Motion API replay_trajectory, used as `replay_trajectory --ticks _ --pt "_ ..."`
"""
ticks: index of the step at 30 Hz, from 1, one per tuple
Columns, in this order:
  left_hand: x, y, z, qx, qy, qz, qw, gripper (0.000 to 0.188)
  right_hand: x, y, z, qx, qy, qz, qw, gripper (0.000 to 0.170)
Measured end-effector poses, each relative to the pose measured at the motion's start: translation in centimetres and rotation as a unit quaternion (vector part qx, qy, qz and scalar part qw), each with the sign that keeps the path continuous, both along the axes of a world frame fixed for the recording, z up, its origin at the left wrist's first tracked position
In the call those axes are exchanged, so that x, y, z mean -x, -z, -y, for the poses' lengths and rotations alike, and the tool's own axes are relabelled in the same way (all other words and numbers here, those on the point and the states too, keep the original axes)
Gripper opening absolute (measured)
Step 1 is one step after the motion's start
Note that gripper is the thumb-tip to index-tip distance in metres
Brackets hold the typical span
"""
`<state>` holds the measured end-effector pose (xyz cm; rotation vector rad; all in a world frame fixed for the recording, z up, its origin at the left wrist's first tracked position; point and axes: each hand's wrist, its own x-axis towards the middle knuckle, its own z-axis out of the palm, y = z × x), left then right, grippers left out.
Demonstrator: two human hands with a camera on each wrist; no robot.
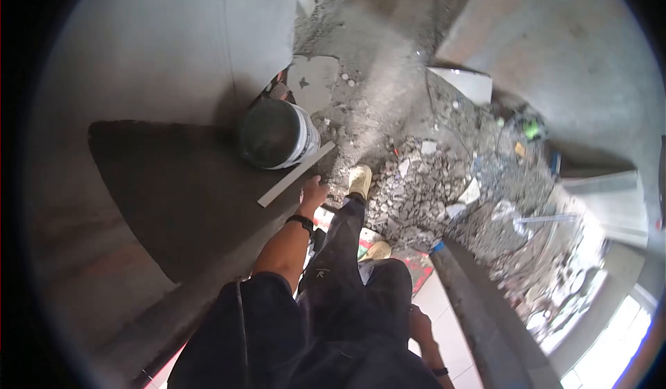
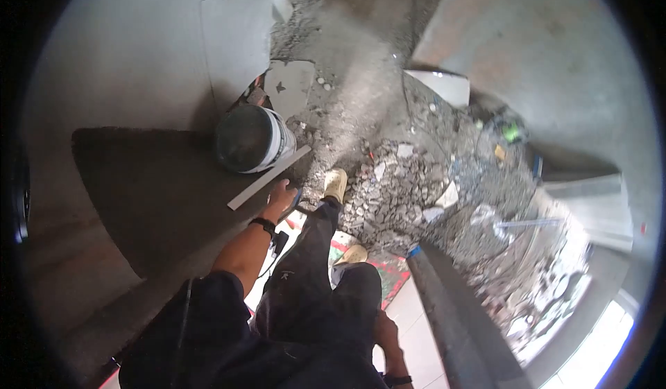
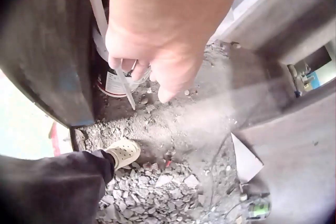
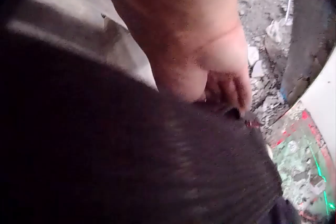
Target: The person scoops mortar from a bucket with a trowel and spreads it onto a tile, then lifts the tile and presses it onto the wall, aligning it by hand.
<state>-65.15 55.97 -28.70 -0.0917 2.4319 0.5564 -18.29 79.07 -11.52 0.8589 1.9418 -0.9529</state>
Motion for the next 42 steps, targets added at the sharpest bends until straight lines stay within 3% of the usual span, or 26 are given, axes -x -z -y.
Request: replay_trajectory --ticks 2,4,5,6,9,10,11,12,14,15,18,19,21,22,24,25,28,29,30,32,34,36,38,39,40,42 --pt "2.0 0.0 -0.2 0.017 -0.023 0.023 0.999 0.061 7.1 -1.2 -3.1 -0.046 -0.059 0.044 0.996 0.044" --pt "2.8 -0.2 0.3 0.002 -0.074 -0.017 0.997 0.057 14.3 -3.2 -8.1 -0.021 -0.013 -0.002 1.000 0.045" --pt "4.3 -3.4 -0.3 0.081 -0.014 0.021 0.996 0.052 15.1 -1.5 -10.5 0.006 0.014 -0.121 0.993 0.043" --pt "6.2 -5.1 -1.1 0.155 0.049 0.056 0.985 0.047 19.0 -3.1 -11.7 -0.004 0.145 -0.108 0.983 0.040" --pt "4.9 -1.5 5.3 0.253 0.175 -0.100 0.946 0.031 24.8 -2.4 -16.7 -0.018 0.065 -0.121 0.990 0.040" --pt "5.0 -1.7 6.9 0.280 0.192 -0.120 0.933 0.028 24.0 -0.1 -18.3 -0.006 -0.023 -0.189 0.982 0.041" --pt "5.6 -2.4 7.6 0.315 0.180 -0.059 0.930 0.026 23.6 2.5 -19.6 0.012 -0.114 -0.254 0.960 0.042" --pt "5.4 -3.1 8.4 0.350 0.167 0.010 0.922 0.025 23.1 4.5 -20.4 0.021 -0.123 -0.255 0.959 0.042" --pt "4.5 -4.1 9.6 0.348 0.188 0.001 0.918 0.026 23.2 7.2 -22.1 0.050 -0.108 -0.186 0.975 0.041" --pt "5.4 -4.0 9.5 0.337 0.223 -0.026 0.914 0.027 29.4 2.7 -21.5 0.063 -0.038 -0.071 0.995 0.040" --pt "6.2 -5.4 6.6 0.297 0.168 -0.029 0.940 0.026 32.0 3.1 -27.0 0.052 -0.077 -0.037 0.995 0.036" --pt "6.7 -6.3 5.1 0.292 0.165 -0.029 0.942 0.026 32.4 3.4 -29.2 0.039 -0.127 -0.116 0.984 0.030" --pt "9.7 -10.0 2.3 0.310 0.130 0.065 0.940 0.024 33.3 3.4 -33.6 0.030 -0.100 -0.175 0.979 0.032" --pt "11.0 -11.5 1.9 0.316 0.117 0.057 0.940 0.024 34.5 3.8 -35.4 0.026 -0.070 -0.233 0.970 0.037" --pt "12.9 -13.9 1.8 0.273 0.148 0.008 0.950 0.037 36.7 3.8 -37.9 -0.056 -0.126 -0.225 0.965 0.037" --pt "14.2 -14.8 2.1 0.276 0.140 0.008 0.951 0.037 37.8 3.7 -38.4 -0.049 -0.020 -0.169 0.984 0.037" --pt "21.3 -17.6 3.3 0.270 0.234 -0.142 0.923 0.020 41.3 3.3 -38.5 -0.021 0.025 -0.163 0.986 0.036" --pt "23.9 -18.5 4.0 0.283 0.252 -0.158 0.912 0.017 40.1 6.2 -39.8 -0.027 -0.110 -0.282 0.953 0.034" --pt "26.7 -20.2 3.8 0.307 0.263 -0.141 0.904 0.016 42.0 4.6 -38.5 -0.017 -0.078 -0.178 0.981 0.018" --pt "32.6 -22.3 4.8 0.327 0.286 -0.141 0.889 0.014 44.5 3.6 -36.3 -0.012 -0.094 -0.132 0.987 0.018" --pt "37.8 -23.4 6.7 0.326 0.327 -0.167 0.871 0.011 45.0 5.2 -35.4 -0.006 -0.218 -0.161 0.963 0.027" --pt "42.7 -24.7 8.6 0.325 0.346 -0.164 0.864 0.010 47.7 3.7 -32.2 0.003 -0.076 -0.062 0.995 0.035" --pt "46.2 -25.0 11.3 0.347 0.323 -0.159 0.866 0.008 49.0 4.7 -30.9 -0.043 -0.298 -0.083 0.950 0.035" --pt "47.9 -24.1 13.5 0.350 0.313 -0.158 0.869 0.008 51.9 3.4 -28.6 -0.001 -0.295 -0.077 0.953 0.037" --pt "49.4 -22.9 15.4 0.366 0.320 -0.149 0.861 0.008 54.6 1.8 -26.7 0.014 -0.172 -0.022 0.985 0.040" --pt "51.1 -19.5 18.9 0.376 0.326 -0.136 0.857 0.009 59.2 1.3 -24.6 -0.015 -0.214 0.001 0.977 0.040"
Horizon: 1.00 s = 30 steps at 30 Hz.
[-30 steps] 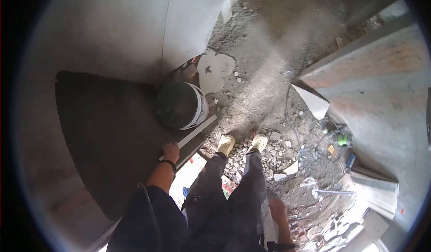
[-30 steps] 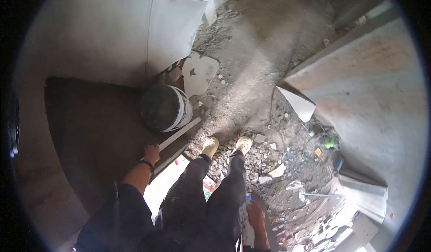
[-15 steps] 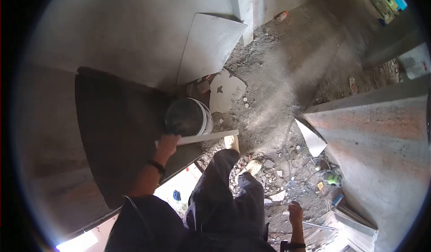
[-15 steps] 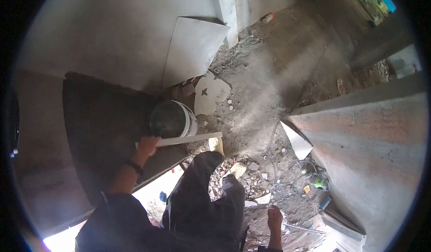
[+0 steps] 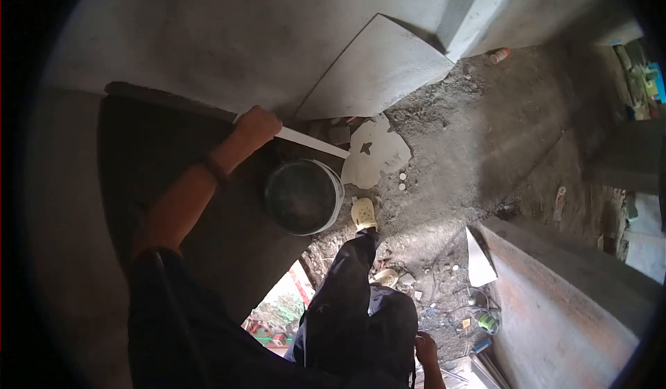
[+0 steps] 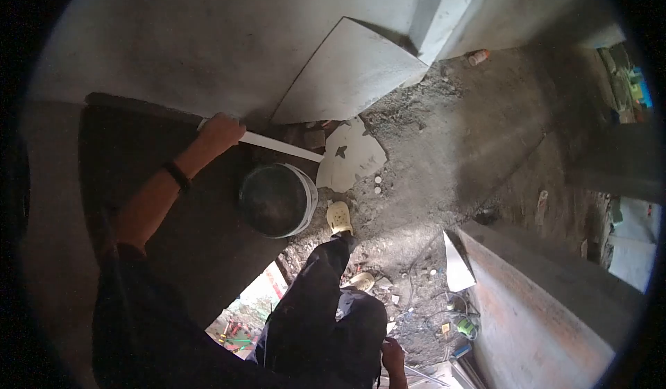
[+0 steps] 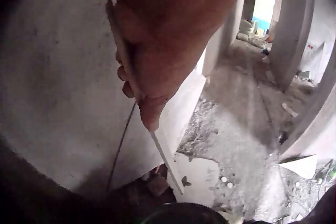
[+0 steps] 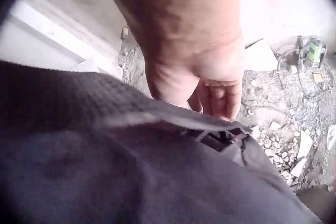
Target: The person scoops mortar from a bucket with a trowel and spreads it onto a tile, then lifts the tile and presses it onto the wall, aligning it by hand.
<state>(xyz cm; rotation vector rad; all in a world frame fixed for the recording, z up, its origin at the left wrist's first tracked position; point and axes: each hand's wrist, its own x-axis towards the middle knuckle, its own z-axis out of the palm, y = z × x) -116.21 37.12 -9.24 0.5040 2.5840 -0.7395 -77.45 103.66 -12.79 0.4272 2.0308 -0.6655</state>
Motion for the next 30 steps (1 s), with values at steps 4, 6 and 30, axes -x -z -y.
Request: replay_trajectory --ticks 4,6,30 --pt "1.5 7.8 6.4 -0.009 0.039 -0.041 0.998 0.009 7.9 -0.4 2.1 0.048 0.122 0.015 0.991 0.040" --pt "2.0 11.9 8.8 -0.014 0.035 -0.042 0.998 0.010 11.0 -0.6 2.4 0.067 0.147 0.014 0.987 0.037" --pt "-39.6 37.7 -21.3 -0.461 -0.746 -0.349 -0.330 0.098 44.3 12.1 10.5 0.096 -0.513 -0.009 0.853 0.029"
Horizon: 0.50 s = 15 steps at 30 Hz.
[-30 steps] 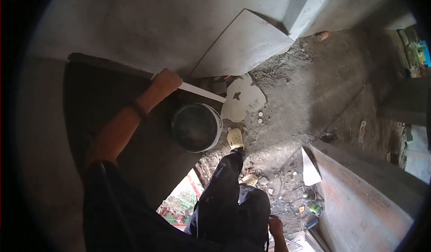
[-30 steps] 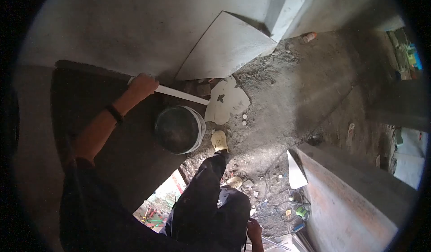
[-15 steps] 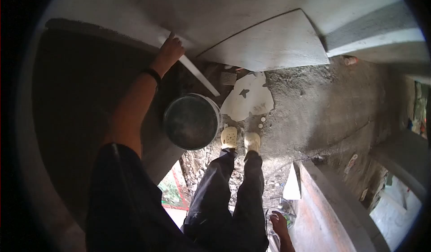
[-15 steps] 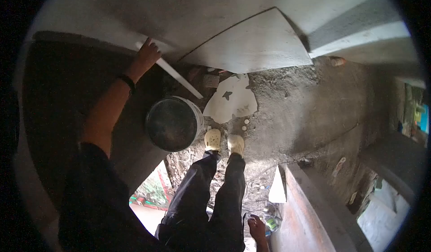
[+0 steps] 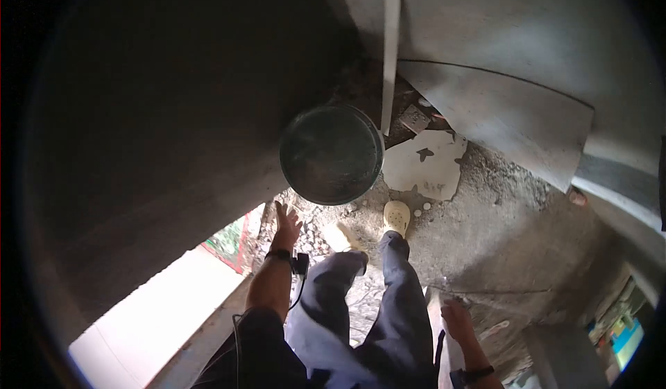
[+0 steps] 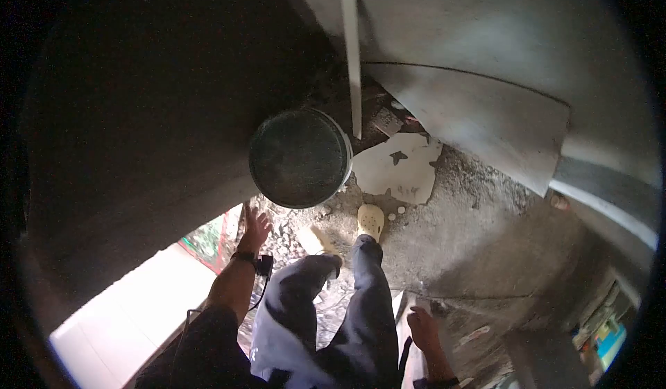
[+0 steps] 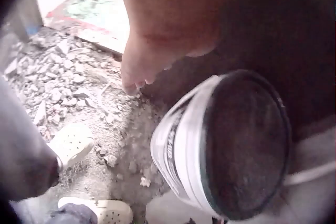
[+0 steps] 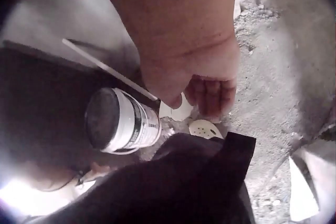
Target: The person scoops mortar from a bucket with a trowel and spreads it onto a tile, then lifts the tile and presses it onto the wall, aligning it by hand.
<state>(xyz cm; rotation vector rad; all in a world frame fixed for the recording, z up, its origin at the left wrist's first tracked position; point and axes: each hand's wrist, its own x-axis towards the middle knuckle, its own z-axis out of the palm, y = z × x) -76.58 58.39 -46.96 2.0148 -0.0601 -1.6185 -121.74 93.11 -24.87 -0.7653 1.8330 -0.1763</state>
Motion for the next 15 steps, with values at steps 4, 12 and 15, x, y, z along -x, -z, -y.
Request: replay_trajectory --ticks 4,12,15 --pt "-1.1 8.6 1.2 0.118 -0.011 -0.121 0.986 0.103 2.4 0.4 0.8 -0.022 -0.039 0.019 0.999 0.031" --pt "2.4 4.9 3.4 0.143 -0.013 -0.141 0.980 0.082 -3.0 7.1 15.2 0.153 -0.331 -0.035 0.931 0.034" --pt "2.9 3.3 0.5 0.147 0.007 -0.047 0.988 0.081 -10.6 6.0 25.2 0.273 -0.416 -0.075 0.864 0.042"
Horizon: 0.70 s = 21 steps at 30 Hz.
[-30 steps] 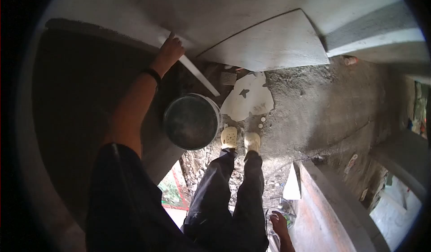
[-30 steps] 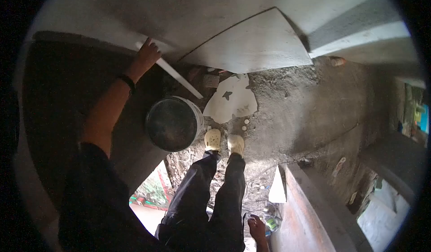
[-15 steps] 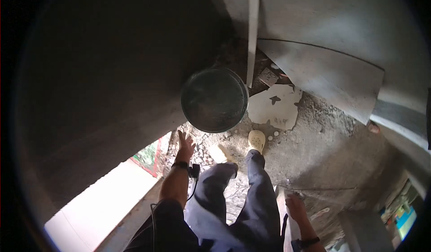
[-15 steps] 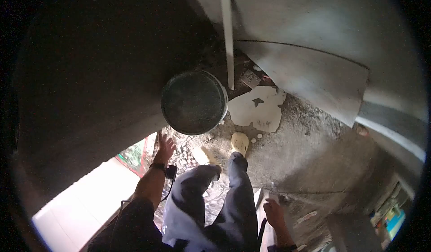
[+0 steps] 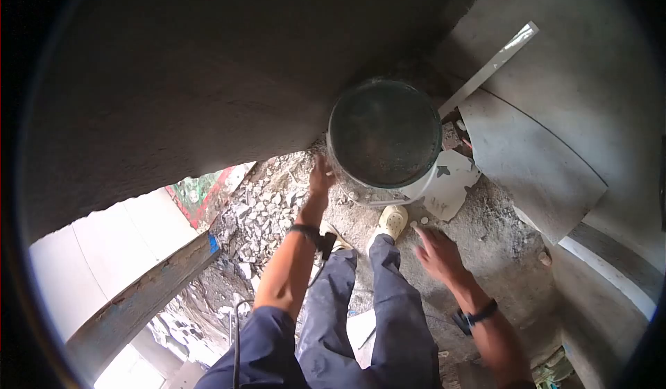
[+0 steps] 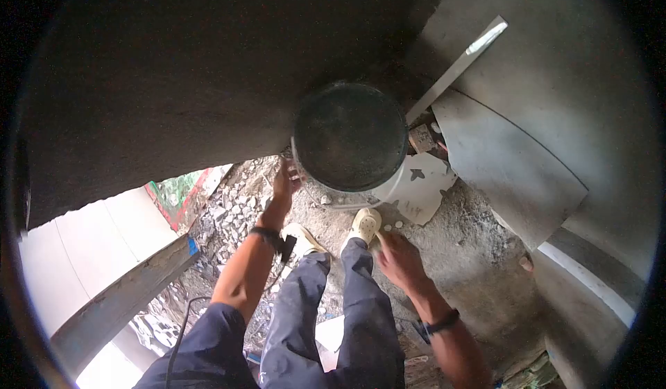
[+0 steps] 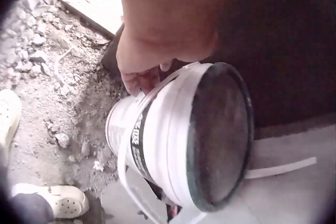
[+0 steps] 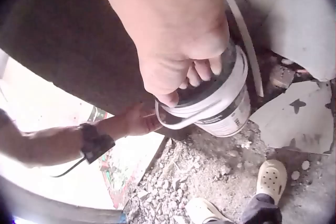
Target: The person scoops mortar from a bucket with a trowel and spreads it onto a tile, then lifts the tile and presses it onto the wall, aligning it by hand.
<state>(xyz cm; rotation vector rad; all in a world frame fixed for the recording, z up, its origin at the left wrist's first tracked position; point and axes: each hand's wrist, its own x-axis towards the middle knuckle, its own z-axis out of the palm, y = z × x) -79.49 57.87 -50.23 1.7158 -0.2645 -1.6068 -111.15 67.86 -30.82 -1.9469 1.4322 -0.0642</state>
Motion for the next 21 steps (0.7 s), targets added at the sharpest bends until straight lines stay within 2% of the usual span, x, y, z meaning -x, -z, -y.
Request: replay_trajectory --ticks 1,2,3,4,5,6,7,8,9,10,11,12,13,14,15,17,18,20,21 --pt "0.2 -1.4 -1.1 -0.007 -0.013 0.017 1.000 0.068 -2.1 -0.1 2.3 0.089 -0.031 0.013 0.995 0.046" --pt "1.1 -3.7 -1.4 0.010 -0.060 -0.010 0.998 0.056 -3.8 0.2 3.7 0.095 -0.041 0.018 0.994 0.046" --pt "1.4 -5.6 -2.0 0.026 -0.052 -0.033 0.998 0.048 -5.5 1.2 4.9 0.168 -0.074 -0.013 0.983 0.045" --pt "1.8 -7.7 -2.6 0.096 -0.042 -0.058 0.993 0.051 -6.8 2.0 5.8 0.239 -0.103 -0.041 0.965 0.045" --pt "1.5 -7.9 -3.0 0.115 0.014 -0.061 0.991 0.053 -7.2 2.9 6.2 0.245 -0.112 -0.033 0.963 0.045" --pt "2.5 -10.0 -2.5 0.089 0.031 0.017 0.995 0.051 -6.9 3.9 6.7 0.167 -0.120 -0.075 0.976 0.039" --pt "3.0 -13.1 -2.2 0.088 0.090 0.117 0.985 0.055 -6.7 4.4 7.3 0.091 -0.130 -0.118 0.980 0.034" --pt "3.4 -10.6 -3.3 0.234 0.199 0.392 0.867 0.062 -6.7 4.5 8.4 0.041 -0.109 -0.113 0.987 0.036" --pt "3.6 -14.6 -3.0 0.309 0.314 0.395 0.806 0.068 -6.9 4.4 9.2 -0.012 -0.089 -0.109 0.990 0.037" --pt "5.0 -13.8 -3.6 0.344 0.392 0.429 0.737 0.069 -7.2 3.6 10.3 -0.026 -0.101 -0.109 0.989 0.034" --pt "6.2 -15.6 -3.4 0.393 0.466 0.445 0.656 0.069 -7.1 3.6 11.0 -0.017 -0.116 -0.104 0.988 0.034" --pt "7.3 -16.8 -3.5 0.371 0.516 0.488 0.599 0.065 -6.5 3.9 11.4 -0.021 -0.102 -0.018 0.994 0.031" --pt "7.6 -16.1 -2.5 0.362 0.525 0.421 0.645 0.061 -5.8 4.2 11.6 -0.028 -0.090 0.068 0.993 0.028" --pt "8.4 -14.9 -2.3 0.331 0.501 0.413 0.685 0.051 -5.1 4.4 12.0 -0.023 -0.119 0.072 0.990 0.033" --pt "8.3 -15.3 -1.7 0.328 0.477 0.432 0.692 0.051 -5.5 4.3 12.3 -0.010 -0.147 0.073 0.986 0.033" --pt "7.7 -16.6 -1.2 0.285 0.516 0.442 0.676 0.043 -6.1 3.8 12.5 0.030 -0.178 -0.005 0.984 0.032" --pt "7.1 -17.1 -1.6 0.280 0.501 0.454 0.681 0.043 -7.1 2.4 12.5 0.039 -0.196 -0.001 0.980 0.032" --pt "4.6 -17.8 -2.3 0.284 0.492 0.399 0.720 0.034 -9.8 -0.3 12.5 -0.023 -0.223 -0.099 0.970 0.031" --pt "3.0 -18.2 -3.9 0.325 0.498 0.378 0.710 0.035 -10.2 -1.8 10.9 -0.032 -0.248 -0.066 0.966 0.029"
